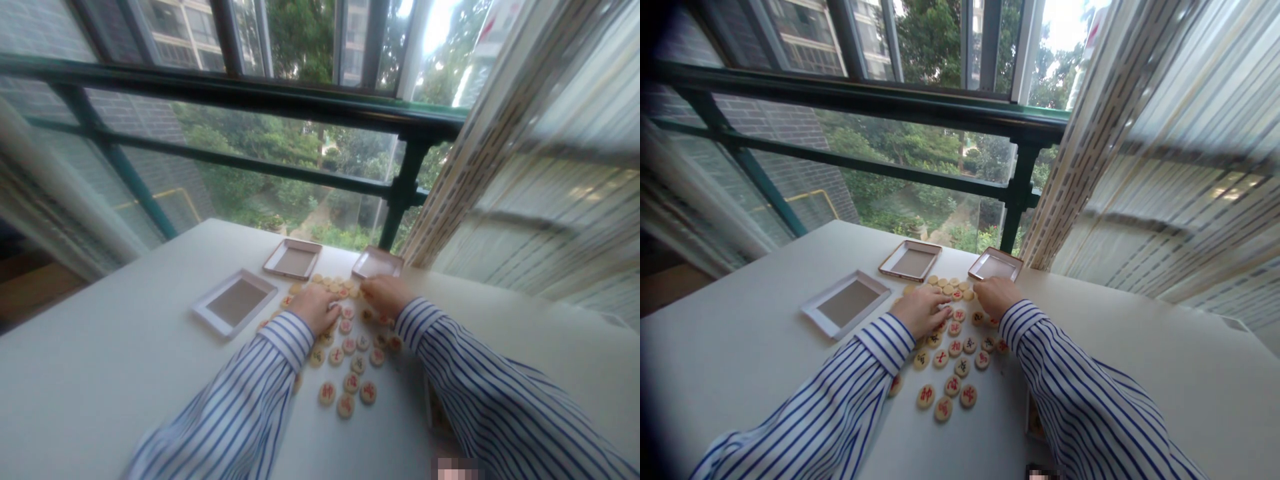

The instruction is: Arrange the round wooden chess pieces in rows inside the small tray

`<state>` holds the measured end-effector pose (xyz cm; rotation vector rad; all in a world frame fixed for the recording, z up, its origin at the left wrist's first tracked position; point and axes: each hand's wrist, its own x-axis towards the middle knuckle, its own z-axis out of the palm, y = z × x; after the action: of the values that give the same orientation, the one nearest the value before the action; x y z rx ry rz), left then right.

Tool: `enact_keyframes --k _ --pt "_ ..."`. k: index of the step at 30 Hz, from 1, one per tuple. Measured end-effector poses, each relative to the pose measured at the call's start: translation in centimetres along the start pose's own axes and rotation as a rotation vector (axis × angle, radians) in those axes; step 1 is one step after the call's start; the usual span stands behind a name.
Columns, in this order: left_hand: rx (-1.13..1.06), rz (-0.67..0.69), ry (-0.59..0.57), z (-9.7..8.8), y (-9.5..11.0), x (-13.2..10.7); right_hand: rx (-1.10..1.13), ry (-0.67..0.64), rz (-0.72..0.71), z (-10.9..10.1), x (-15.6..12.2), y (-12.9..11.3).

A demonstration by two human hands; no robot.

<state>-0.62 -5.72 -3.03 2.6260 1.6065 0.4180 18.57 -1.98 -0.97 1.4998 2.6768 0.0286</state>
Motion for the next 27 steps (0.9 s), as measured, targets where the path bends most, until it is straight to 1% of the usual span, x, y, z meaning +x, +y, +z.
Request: enact_keyframes --k 3,5,7,10,12,14,17,20,27 --pt "-0.006 0.012 0.023 -0.1 0.1 0.0 0.06 0.032 0.003 0.2 0.0 0.3" --pt "-0.017 0.018 0.05 -0.2 0.2 0.1 0.152 0.061 -0.008 0.0 0.0 0.5" --pt "-0.035 0.017 0.087 -0.3 0.3 0.1 0.37 0.097 -0.006 -0.3 0.0 0.8" --pt "-0.07 0.02 0.138 -0.3 0.4 0.1 0.798 0.122 0.046 -0.8 -0.2 1.0" --pt "-0.088 0.031 0.166 -0.3 0.6 0.1 0.978 0.105 0.089 -1.1 -0.4 1.0" --pt "-0.097 0.043 0.192 -0.2 0.8 0.2 1.094 0.078 0.102 -1.2 -0.8 1.0" --pt "-0.098 0.048 0.213 -0.2 1.0 0.2 1.206 0.032 0.084 -1.1 -1.0 1.0" --pt "-0.096 0.05 0.217 -0.4 0.9 0.2 1.272 0.02 0.073 -0.9 -1.0 1.0" --pt "-0.115 0.039 0.225 -1.8 -0.2 0.1 1.319 0.004 0.049 -1.2 -1.6 1.1"
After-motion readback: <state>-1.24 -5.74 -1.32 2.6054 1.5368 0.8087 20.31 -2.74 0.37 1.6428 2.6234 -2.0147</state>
